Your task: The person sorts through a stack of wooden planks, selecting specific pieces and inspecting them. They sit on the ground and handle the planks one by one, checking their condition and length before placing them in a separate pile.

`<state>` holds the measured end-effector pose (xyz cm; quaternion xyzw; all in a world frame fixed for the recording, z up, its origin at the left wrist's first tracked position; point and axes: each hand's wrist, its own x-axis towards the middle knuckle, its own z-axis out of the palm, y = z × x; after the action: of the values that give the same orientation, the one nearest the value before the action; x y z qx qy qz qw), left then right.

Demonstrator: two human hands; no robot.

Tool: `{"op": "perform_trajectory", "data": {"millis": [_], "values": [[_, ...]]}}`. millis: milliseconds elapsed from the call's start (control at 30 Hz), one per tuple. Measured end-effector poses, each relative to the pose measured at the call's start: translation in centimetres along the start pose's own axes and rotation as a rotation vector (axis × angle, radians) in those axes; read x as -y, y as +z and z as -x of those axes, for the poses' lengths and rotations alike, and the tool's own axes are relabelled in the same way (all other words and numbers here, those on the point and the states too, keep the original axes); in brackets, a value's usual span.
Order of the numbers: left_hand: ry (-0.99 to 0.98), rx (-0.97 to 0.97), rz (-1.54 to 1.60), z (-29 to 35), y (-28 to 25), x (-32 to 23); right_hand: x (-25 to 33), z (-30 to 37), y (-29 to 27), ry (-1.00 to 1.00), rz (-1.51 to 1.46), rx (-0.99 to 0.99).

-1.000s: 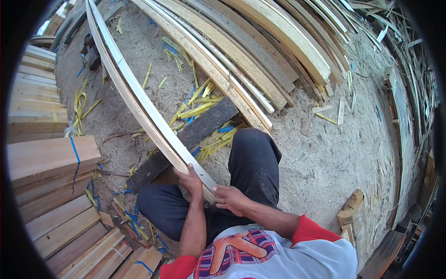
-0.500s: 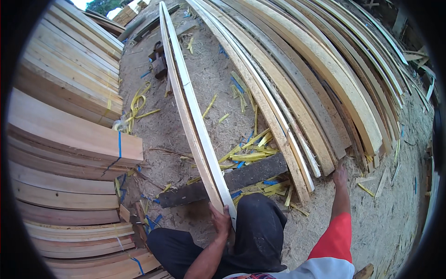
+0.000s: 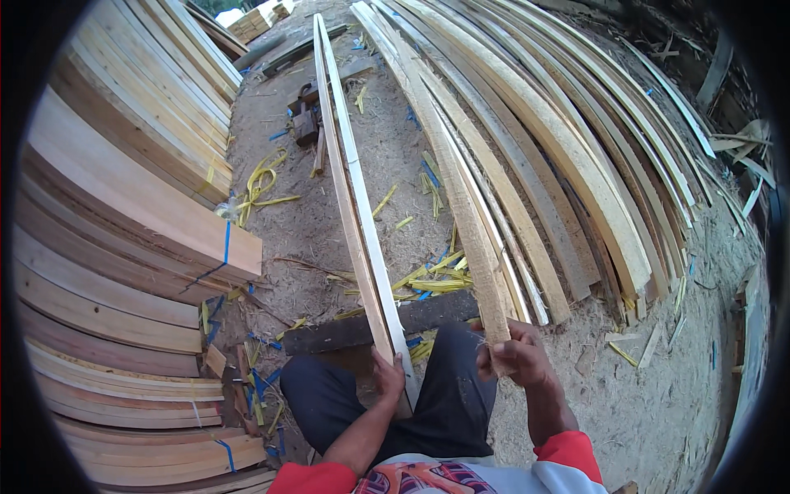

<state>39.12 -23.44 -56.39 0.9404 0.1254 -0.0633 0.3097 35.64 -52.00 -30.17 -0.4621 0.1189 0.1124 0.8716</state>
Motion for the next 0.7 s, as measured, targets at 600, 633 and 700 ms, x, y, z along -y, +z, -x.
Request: {"op": "perform_trajectory", "data": {"millis": [600, 633, 700], "values": [[0.115, -0.069, 0.100, -0.4, 0.4, 0.5, -2.5, -5.3, 10.4, 0.086, -0.295, 0.122], [0.115, -0.070, 0.104, -0.5, 0.5, 0.6, -3.2, -5.7, 9.9, 0.011, 0.028, -0.005], [0.123, -0.060, 0.104, -0.1, 0.6, 0.7, -5.1, -6.7, 8.3, -0.141, 0.669, -0.267]]}}
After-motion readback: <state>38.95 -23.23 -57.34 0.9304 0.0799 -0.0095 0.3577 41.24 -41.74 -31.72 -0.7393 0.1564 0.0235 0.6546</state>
